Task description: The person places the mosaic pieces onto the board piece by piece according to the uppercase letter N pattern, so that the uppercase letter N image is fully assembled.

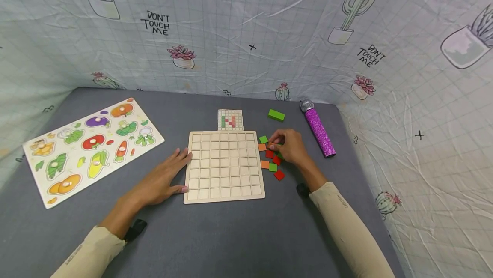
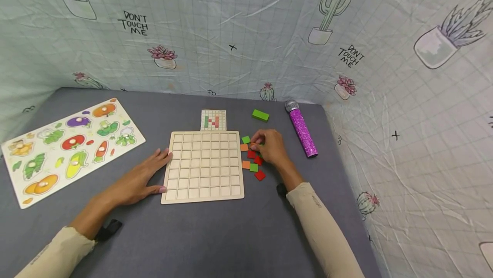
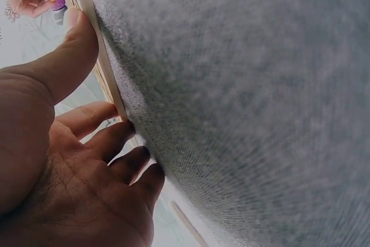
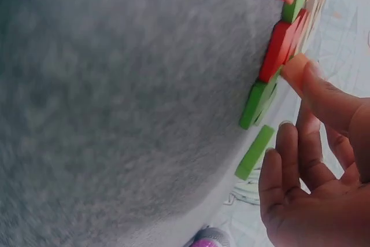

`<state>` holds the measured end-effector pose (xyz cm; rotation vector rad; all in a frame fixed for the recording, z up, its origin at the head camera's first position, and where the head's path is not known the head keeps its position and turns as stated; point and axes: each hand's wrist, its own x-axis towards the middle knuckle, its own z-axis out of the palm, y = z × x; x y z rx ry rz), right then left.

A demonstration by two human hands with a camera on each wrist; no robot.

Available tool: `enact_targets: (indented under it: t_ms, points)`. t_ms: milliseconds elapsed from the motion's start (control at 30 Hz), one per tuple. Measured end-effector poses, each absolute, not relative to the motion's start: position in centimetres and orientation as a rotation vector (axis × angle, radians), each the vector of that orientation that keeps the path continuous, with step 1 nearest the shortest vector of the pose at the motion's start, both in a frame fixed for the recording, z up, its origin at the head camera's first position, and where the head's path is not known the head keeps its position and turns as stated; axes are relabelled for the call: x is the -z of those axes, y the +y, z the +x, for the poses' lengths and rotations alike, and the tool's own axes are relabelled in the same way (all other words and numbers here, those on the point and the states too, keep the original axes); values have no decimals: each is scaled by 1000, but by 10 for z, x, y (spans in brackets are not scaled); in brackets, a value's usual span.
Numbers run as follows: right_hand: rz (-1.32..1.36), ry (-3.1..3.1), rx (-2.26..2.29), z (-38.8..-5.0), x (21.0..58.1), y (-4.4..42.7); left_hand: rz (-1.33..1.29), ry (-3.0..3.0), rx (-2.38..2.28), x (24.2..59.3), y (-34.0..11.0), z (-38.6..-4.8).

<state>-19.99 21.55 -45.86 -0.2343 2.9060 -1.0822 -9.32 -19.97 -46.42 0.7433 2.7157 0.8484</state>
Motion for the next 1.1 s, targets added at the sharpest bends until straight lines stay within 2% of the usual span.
enact_targets:
  t_ms: [400,1100]
  points:
    - [-380,2860,1151,-193,455,192,734,2723,-831,465,-200,-93]
    - [-467,2741,1143,-189,455,137,734,2744,-807,466,-199,-92]
